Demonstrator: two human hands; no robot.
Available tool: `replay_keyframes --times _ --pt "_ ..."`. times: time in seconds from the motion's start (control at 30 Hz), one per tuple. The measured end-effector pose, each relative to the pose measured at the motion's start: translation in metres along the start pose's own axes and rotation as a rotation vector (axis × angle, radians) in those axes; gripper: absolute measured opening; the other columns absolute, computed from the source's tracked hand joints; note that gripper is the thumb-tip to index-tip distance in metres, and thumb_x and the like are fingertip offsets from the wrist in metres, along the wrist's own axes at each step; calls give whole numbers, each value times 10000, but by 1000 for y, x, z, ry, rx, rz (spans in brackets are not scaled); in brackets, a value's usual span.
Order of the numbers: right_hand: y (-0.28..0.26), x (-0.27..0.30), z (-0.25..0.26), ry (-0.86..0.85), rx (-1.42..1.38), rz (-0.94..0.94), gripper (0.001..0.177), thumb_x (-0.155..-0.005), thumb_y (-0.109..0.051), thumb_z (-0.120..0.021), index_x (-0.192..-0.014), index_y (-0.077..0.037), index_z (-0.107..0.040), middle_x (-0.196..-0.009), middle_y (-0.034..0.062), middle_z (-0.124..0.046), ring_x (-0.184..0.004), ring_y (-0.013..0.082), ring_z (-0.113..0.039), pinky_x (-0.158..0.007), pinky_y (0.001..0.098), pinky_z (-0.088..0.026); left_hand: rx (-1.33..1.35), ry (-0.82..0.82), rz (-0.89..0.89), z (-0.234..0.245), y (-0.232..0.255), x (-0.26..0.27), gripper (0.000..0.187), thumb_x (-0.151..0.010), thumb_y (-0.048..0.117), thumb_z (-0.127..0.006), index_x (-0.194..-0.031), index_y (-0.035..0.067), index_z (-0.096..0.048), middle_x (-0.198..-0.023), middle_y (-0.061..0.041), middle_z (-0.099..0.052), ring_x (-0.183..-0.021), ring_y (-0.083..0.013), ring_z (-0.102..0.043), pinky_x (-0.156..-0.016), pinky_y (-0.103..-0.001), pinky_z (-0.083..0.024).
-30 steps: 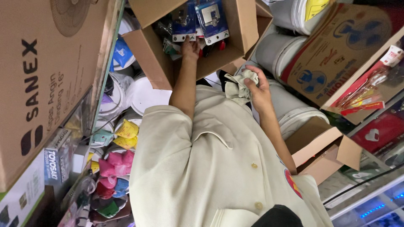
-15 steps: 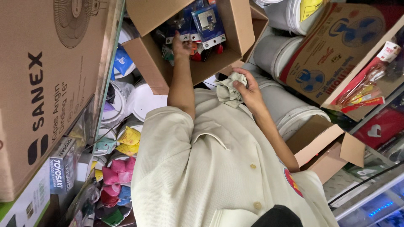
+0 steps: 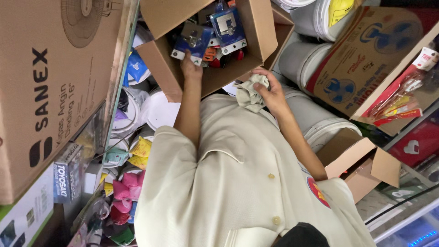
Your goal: The person wipes a pair of pliers, a packaged padlock, and a packaged remote control with a white cloth.
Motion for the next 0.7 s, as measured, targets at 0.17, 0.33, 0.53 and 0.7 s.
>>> replay_keyframes --times 0.17,0.33,0.53,0.7 --pt "-12 -15 17 126 -63 36 263 -1033 -72 -642 -1294 -81 -621 -1215 35 -627 -1098 131 -587 -971 290 -494 -16 -344 -77 5 15 81 393 -1035 91 -558 -1415 11 -497 -1351 -129 -632 -1217 -282 -640 -1083 -444 -512" --pt "-68 -10 39 288 7 440 288 -1132 -154 -554 -1407 -73 -535 -1361 51 -599 -1215 140 -589 -1088 310 -487 -108 -527 -11 -37 14 164 385 -1070 132 -590 -1417 -16 -512 -1337 -135 -646 -1206 -259 -660 -1074 -417 -537" --pt "-91 -10 21 107 343 571 323 -1118 -139 -593 -1405 -12 -516 -1296 98 -622 -1189 172 -590 -1035 326 -486 -282 -670 -22 -98 -2 221 322 -1060 134 -635 -1358 36 -563 -1277 -100 -669 -1155 -225 -677 -1011 -398 -578" --pt "-81 1 35 166 -49 443 227 -1112 -103 -602 -1307 0 -547 -1133 41 -669 -977 104 -610 -876 252 -524 -664 -817 -68 -132 5 244 324 -1097 194 -644 -1350 -8 -621 -1236 -124 -698 -1082 -210 -675 -936 -361 -576"
Point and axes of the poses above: each hand's wrist, its own x-axis away from the middle knuckle, its own z-axis out of the back of the hand, y = z × x, the point moved 2 cm from there along -x, towards the middle knuckle
